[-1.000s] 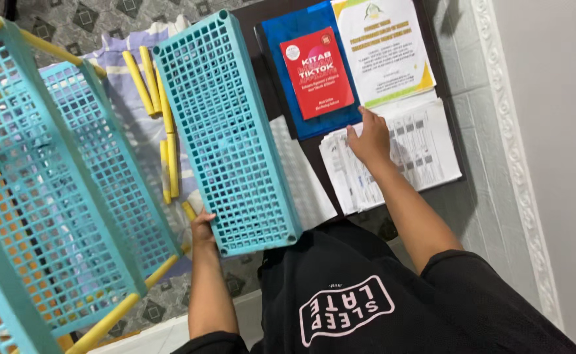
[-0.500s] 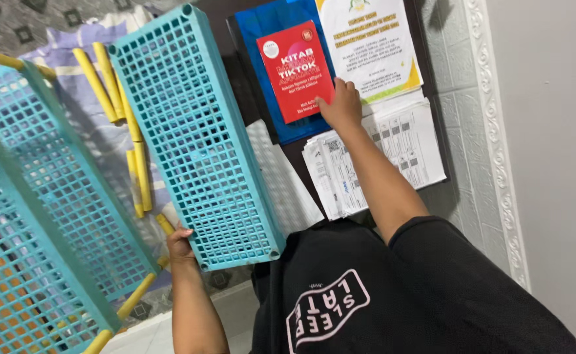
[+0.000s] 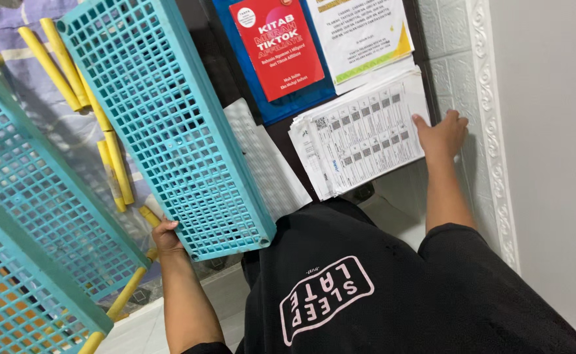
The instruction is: The person assembles a light blue plastic shelving unit by inserting yellow plastic poles into the grid holes of the shelves. They handle the shelves and poles, aligning and pushing the poles into place to form the structure.
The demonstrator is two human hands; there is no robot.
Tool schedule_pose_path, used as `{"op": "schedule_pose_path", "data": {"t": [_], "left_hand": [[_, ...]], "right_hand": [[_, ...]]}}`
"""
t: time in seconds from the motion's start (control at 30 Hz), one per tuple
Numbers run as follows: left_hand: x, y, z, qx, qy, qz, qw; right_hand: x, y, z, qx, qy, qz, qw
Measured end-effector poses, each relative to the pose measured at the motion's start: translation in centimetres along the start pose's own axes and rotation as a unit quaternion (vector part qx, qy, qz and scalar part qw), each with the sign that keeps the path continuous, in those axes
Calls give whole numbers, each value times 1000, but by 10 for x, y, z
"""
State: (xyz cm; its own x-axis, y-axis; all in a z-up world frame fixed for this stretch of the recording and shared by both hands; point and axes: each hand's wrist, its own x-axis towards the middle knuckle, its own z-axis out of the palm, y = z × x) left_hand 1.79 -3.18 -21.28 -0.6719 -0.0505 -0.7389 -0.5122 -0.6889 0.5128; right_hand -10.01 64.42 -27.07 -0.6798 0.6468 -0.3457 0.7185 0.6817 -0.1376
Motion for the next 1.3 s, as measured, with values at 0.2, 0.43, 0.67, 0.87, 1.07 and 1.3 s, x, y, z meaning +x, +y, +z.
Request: {"op": "schedule_pose_path", "data": {"t": [0.2, 0.43, 0.67, 0.87, 1.07, 1.3], "left_hand": [[-4, 3, 16, -4, -21, -6, 1000], [-4, 4, 17, -15, -22, -3, 1000], [-3, 1, 8, -17, -45, 0, 999], [3, -2, -1, 8, -14, 24, 1000], [11, -2, -7, 3, -7, 23, 1000], [5, -4, -9, -8, -45, 14, 999]], "right_hand": [[-9, 27, 3, 46, -62, 8, 997], [4, 26, -6, 123, -62, 31, 990], [-12, 11, -35, 147, -47, -26, 988], [-12, 8, -48, 121, -27, -80, 989], [-6, 14, -37, 197, -66, -17, 978], [3, 46, -37, 405, -440, 22, 801]]}}
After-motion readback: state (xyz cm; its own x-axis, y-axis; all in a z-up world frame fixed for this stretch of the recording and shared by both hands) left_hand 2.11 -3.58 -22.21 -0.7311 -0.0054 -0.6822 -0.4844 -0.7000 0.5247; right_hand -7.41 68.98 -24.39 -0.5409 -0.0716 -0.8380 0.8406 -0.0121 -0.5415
